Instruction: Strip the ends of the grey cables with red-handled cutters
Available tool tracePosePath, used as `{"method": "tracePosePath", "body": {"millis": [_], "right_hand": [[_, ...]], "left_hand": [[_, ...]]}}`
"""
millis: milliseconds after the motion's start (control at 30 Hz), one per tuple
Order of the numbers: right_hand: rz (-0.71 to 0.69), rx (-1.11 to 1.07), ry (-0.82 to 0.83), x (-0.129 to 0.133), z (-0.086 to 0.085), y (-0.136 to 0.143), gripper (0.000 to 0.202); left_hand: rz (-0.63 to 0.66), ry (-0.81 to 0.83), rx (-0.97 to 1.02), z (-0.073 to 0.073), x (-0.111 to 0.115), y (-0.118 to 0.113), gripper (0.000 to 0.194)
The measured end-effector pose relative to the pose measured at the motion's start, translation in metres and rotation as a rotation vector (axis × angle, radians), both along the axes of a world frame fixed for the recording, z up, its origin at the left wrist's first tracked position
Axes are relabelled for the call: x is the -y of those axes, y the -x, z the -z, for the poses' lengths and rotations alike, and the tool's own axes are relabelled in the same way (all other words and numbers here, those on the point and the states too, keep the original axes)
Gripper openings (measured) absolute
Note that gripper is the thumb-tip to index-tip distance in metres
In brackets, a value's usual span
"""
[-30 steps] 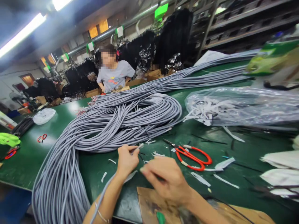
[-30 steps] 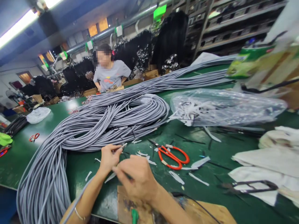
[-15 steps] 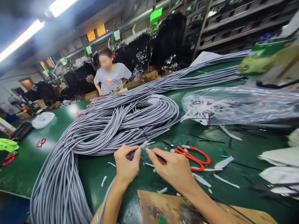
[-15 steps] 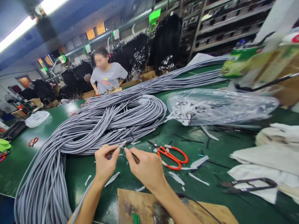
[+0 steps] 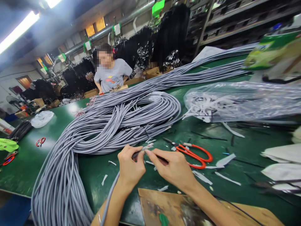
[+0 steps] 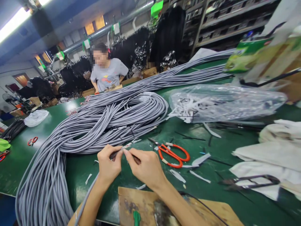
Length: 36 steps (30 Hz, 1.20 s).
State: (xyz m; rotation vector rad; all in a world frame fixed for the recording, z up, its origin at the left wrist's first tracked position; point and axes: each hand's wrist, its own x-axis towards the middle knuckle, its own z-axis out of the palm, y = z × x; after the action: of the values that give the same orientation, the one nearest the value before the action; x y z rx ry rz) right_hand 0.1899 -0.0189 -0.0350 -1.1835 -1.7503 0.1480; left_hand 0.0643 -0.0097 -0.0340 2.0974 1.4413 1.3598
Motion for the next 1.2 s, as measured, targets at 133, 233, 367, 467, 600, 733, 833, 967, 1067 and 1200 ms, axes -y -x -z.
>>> {"method": "tracePosePath", "body": {"millis": [133,233,367,467,600,733,833,967,1067,1200], "right_hand": [[-0.158,0.077,-0.184,0.008,-0.005,0.001,0.053],[0.046,0.121,-0.147,0.006,-0.002,0.000,0.053],[0.218,0.208,-0.120,-0.002,0.006,-0.001,0.053],[0.221,0.200,-0.127,-0.005,0.007,0.000,0.053],[0.218,0.181,-0.116,-0.004,0.005,0.000,0.053],[0.190,0.157,-0.101,-0.004,0.006,0.000,0.053],[0.161,0.120,-0.089,-0.005,0.006,0.000,0.052],[0.092,0.061,-0.075,-0.005,0.006,0.000,0.051],[0.074,0.041,-0.057,-0.005,0.006,0.001,0.050],[0.091,0.038,-0.070,-0.006,0.007,0.000,0.048]], "left_hand": [[-0.061,0.244,0.071,0.005,-0.014,0.005,0.016],[0.047,0.447,0.265,0.005,-0.023,0.010,0.022],[0.272,0.596,0.595,-0.003,-0.019,0.010,0.041],[0.322,0.602,0.653,-0.009,-0.014,0.008,0.047],[0.334,0.607,0.655,-0.012,-0.011,0.006,0.049],[0.340,0.599,0.643,-0.012,-0.011,0.005,0.048],[0.335,0.599,0.623,-0.009,-0.011,0.004,0.044],[0.299,0.544,0.471,-0.005,-0.009,0.004,0.028],[0.204,0.336,0.261,-0.004,-0.006,0.004,0.018],[0.094,0.021,0.047,-0.003,-0.001,0.002,0.017]]}}
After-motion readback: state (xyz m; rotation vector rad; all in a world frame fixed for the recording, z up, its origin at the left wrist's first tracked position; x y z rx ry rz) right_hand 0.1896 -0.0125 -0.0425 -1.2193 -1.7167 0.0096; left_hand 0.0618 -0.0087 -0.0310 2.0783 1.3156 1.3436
